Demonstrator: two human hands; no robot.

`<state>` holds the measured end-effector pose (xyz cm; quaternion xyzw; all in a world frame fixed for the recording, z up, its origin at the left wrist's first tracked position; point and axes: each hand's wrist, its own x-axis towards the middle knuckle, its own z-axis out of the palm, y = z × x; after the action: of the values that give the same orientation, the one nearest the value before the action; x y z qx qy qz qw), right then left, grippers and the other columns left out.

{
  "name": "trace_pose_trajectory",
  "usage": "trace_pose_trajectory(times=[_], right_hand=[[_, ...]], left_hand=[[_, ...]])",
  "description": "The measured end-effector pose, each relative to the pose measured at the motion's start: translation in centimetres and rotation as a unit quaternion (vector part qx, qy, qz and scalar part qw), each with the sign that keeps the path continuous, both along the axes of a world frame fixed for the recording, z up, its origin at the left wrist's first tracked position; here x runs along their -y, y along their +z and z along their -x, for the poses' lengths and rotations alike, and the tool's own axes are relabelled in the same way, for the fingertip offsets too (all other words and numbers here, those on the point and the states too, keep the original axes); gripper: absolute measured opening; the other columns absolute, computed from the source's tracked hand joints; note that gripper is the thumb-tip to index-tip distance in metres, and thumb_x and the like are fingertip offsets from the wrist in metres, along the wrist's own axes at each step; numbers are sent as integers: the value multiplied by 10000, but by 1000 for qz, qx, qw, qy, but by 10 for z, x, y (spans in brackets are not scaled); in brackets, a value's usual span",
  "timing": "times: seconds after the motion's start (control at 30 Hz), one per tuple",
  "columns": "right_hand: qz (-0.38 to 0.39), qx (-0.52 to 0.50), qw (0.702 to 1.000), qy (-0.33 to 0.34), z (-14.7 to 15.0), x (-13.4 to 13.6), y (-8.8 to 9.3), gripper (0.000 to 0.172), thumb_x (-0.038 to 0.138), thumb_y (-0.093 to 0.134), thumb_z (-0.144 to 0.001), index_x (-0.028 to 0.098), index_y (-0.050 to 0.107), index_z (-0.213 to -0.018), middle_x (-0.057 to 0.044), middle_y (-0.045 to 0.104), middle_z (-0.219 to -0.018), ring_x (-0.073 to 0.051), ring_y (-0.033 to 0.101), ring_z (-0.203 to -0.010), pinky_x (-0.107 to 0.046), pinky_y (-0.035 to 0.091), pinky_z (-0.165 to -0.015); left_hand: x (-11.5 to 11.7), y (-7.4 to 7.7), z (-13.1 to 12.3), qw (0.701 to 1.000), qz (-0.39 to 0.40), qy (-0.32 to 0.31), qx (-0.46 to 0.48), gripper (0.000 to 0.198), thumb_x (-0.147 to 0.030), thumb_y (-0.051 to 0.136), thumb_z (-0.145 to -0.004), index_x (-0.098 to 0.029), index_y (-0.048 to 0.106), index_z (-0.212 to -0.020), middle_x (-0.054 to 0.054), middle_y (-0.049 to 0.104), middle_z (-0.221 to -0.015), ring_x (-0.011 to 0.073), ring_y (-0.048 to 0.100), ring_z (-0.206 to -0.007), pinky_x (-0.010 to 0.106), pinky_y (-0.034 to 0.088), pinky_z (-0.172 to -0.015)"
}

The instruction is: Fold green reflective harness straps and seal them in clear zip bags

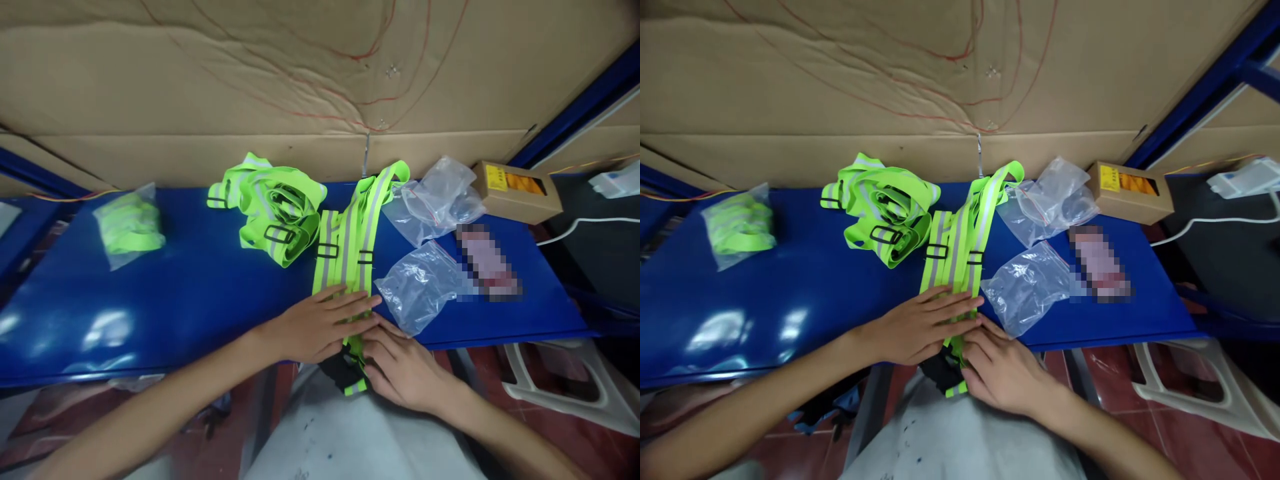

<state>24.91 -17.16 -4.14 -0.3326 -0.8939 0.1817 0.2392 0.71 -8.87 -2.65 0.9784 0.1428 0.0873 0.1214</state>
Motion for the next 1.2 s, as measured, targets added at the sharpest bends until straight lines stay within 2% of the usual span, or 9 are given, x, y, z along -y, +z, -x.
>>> trace_pose_trajectory(times=[0.17, 0.27, 0.43, 0.53, 0.67, 0.73, 0.83, 0.97, 1.2], right_hand=[[18, 24, 1000, -4, 5, -1, 4, 233, 373, 509, -969, 172, 626, -978, -120, 697, -1104, -268, 675, -1106, -536, 507, -1124], [-43, 35, 998, -27, 3, 8, -2, 338, 464, 576, -971, 169, 657, -1116, -154, 694, -1242, -317, 612, -1283, -613, 431, -1167], [-172, 91, 981, -7, -3, 18, -21, 363, 139, 577, -981, 218, 645, -1328, -86, 717, -1288, -238, 627, -1279, -513, 484, -1154], [-166, 89, 982, -19, -6, 12, -21, 356, 115, 572, -986, 188, 651, -1326, -98, 724, -1234, -245, 635, -1264, -488, 519, -1131], [-110, 75, 989, -61, 1, 8, -17, 449, 304, 640, -991, 134, 596, -1404, -143, 714, -1184, -301, 631, -1272, -484, 598, -1043], [-106, 67, 989, -75, 7, 11, -18, 477, 355, 640, -991, 121, 598, -1405, -149, 722, -1156, -310, 647, -1251, -507, 590, -1060], [-129, 48, 987, -78, 12, 16, -20, 404, 288, 622, -1004, 140, 627, -1380, -123, 741, -1118, -298, 664, -1238, -530, 544, -1122], [-133, 32, 990, -28, 1, 13, -15, 412, 189, 616, -995, 83, 602, -1392, -135, 745, -1137, -300, 658, -1259, -538, 519, -1147], [-50, -1, 997, 58, -13, 4, 4, 326, 237, 528, -1041, 95, 649, -1308, -126, 750, -1082, -239, 718, -1137, -364, 636, -986]], left_hand=[[-9, -10, -6, 998, 47, -7, 34, 583, -298, 447, -1041, -213, 327, -1605, 43, 482, -1596, 172, 319, -1554, 418, 184, -1313], [-13, -14, -11, 998, 42, 35, 27, 556, -302, 411, -1065, -204, 325, -1606, 44, 473, -1602, 170, 321, -1553, 419, 186, -1313], [-20, -15, -20, 992, 17, 122, 12, 512, -254, 333, -1085, -163, 363, -1588, 66, 388, -1651, 202, 258, -1579, 458, 169, -1315], [-21, -14, -22, 991, 26, 133, 23, 500, -257, 328, -1086, -161, 396, -1572, 74, 403, -1643, 203, 254, -1581, 463, 181, -1314], [-11, -15, -24, 990, 35, 131, 35, 498, -263, 324, -1082, -167, 418, -1561, 90, 395, -1645, 211, 257, -1580, 486, 200, -1307], [-4, -15, -26, 988, 28, 150, 38, 502, -265, 324, -1081, -166, 413, -1565, 97, 376, -1654, 225, 257, -1581, 506, 202, -1303], [-2, -15, -25, 984, 23, 174, 29, 507, -295, 331, -1087, -171, 396, -1574, 91, 353, -1666, 239, 259, -1581, 526, 176, -1305], [-20, -15, -15, 994, 21, 105, 7, 496, -307, 333, -1093, -214, 396, -1576, 52, 380, -1657, 216, 266, -1578, 503, 118, -1319], [-42, -17, -11, 999, -27, 28, -10, 483, -324, 401, -1076, -294, 429, -1557, 79, 353, -1670, 244, 268, -1579, 585, 74, -1308]])
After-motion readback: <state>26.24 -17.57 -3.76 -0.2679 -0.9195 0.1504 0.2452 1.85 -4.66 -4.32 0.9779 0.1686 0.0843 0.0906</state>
